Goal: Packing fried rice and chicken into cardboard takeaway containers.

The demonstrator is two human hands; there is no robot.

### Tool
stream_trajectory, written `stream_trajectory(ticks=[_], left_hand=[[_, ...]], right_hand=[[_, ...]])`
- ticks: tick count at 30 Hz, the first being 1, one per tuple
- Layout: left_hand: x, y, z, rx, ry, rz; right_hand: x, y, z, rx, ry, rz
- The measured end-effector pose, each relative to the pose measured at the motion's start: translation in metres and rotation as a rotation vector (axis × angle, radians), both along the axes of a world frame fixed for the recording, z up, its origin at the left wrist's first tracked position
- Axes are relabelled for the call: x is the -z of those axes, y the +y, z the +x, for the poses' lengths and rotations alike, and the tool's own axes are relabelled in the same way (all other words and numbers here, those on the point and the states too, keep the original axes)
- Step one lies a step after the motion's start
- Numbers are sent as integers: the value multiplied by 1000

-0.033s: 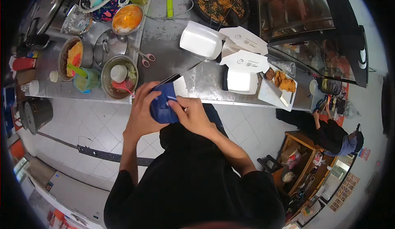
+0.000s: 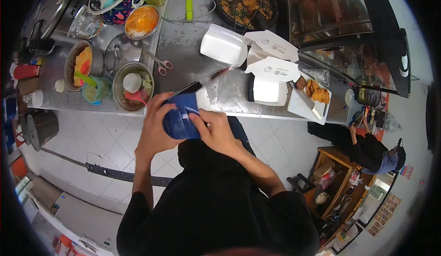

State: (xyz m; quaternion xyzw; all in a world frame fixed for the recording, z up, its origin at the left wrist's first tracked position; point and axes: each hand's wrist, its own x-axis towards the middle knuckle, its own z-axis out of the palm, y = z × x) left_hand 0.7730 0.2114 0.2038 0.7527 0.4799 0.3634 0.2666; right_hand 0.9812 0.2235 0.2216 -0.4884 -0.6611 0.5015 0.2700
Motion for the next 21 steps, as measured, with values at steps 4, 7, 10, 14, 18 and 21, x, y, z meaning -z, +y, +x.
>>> stream_trajectory(ticks=[4,7,10,14,18,21], left_hand=[[-1,-20,-44,-303,116,-104],[-1,-30,-59,-407,169,-57],[-7,-32,-51,-467,196,-40],[-8,-33,-38,-405,232,-9],[-4,-51,-32,-381,281,-58],[-14,-53,-12,-285,256,1]], right_hand=[[-21,-1,9,259,10,68],[18,12,8,137,-226,176],[119,35,6,106,-481,199],[179,57,15,201,-478,114],[102,29,2,175,-271,232],[12,-12,-14,-127,215,-70]])
